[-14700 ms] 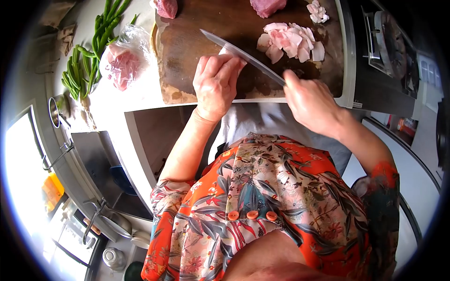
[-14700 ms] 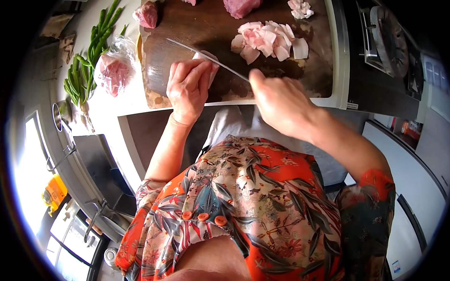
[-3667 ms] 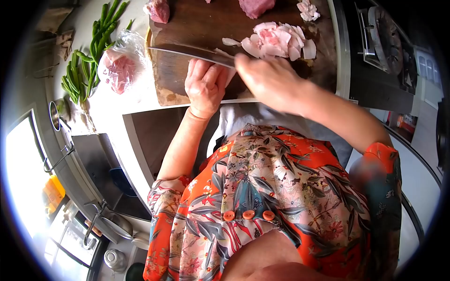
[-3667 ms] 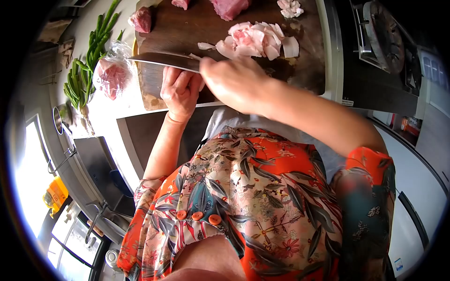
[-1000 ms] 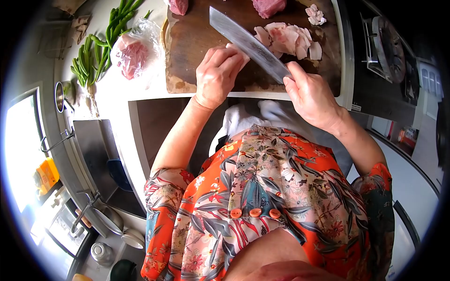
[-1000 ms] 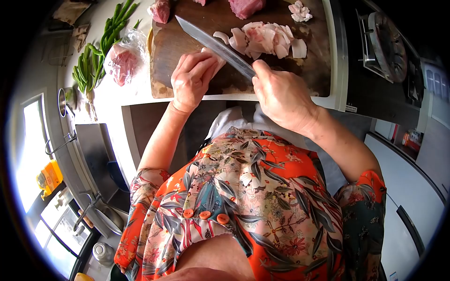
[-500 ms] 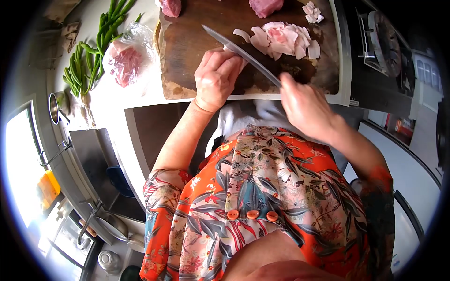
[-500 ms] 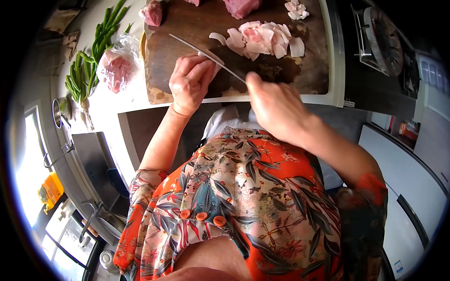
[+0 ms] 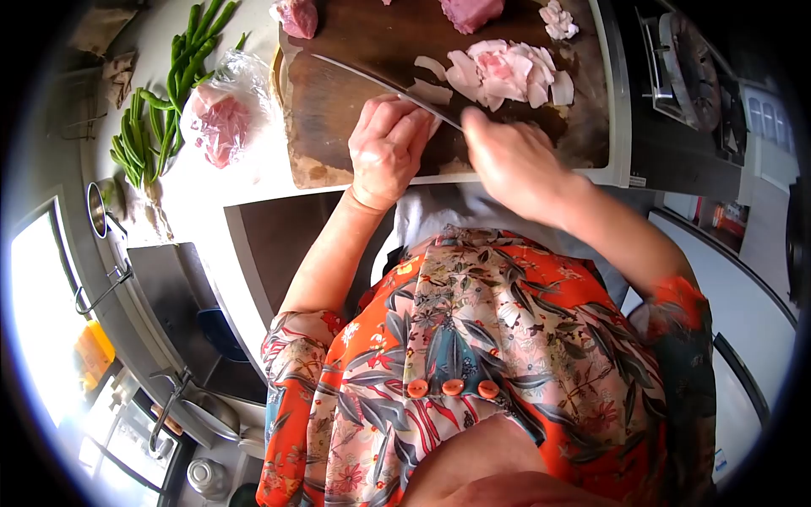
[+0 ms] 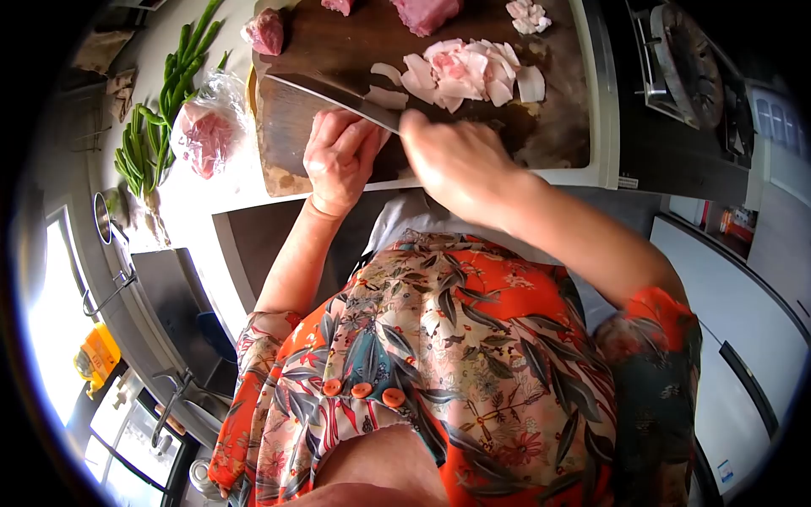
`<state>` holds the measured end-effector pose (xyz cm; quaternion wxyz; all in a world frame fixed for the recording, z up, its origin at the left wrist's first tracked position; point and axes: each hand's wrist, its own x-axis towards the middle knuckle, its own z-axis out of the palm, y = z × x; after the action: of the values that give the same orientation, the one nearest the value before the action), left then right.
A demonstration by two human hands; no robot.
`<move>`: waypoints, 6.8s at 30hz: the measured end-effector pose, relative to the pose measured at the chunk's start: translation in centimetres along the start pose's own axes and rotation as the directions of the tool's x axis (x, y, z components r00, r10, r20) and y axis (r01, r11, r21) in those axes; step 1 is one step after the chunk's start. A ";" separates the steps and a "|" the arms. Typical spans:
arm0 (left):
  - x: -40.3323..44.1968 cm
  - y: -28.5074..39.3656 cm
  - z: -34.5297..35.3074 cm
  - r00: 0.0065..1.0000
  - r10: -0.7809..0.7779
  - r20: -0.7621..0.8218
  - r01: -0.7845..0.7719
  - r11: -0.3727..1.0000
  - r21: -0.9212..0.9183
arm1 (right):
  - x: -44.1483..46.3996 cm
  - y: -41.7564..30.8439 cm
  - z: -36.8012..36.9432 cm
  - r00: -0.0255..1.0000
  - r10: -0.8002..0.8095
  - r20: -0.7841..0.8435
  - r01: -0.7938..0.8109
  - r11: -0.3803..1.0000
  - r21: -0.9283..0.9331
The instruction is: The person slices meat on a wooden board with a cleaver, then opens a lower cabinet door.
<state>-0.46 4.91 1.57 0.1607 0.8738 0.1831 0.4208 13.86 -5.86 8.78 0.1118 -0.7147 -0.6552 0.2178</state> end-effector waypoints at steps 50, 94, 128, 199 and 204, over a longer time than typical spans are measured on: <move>0.1 -0.2 0.3 0.994 -0.078 -0.073 0.074 0.996 -0.055 | -2.3 1.1 -2.9 0.999 0.011 -0.052 -0.001 0.980 0.197; -0.2 -0.5 1.2 0.990 -0.088 -0.110 0.080 0.994 -0.070 | -3.3 3.1 -1.6 0.992 0.083 0.098 -0.092 0.991 0.093; 0.5 -2.8 -3.2 0.952 -0.206 0.225 0.274 0.904 -0.329 | -1.8 4.2 -0.5 0.989 0.120 -0.089 -0.084 0.938 0.336; -1.1 -0.3 -0.2 0.989 -0.103 -0.103 0.104 0.995 -0.002 | 3.7 -1.8 -0.2 0.991 -0.130 0.009 0.131 0.988 -0.079; -1.1 -0.8 0.6 0.981 -0.083 -0.178 0.081 0.997 -0.020 | -1.1 2.1 -0.8 1.000 0.002 0.030 -0.005 0.995 0.096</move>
<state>-0.83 5.04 0.11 0.1664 0.8233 0.2301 0.4915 16.10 -7.09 8.75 0.1360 -0.7064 -0.6442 0.2600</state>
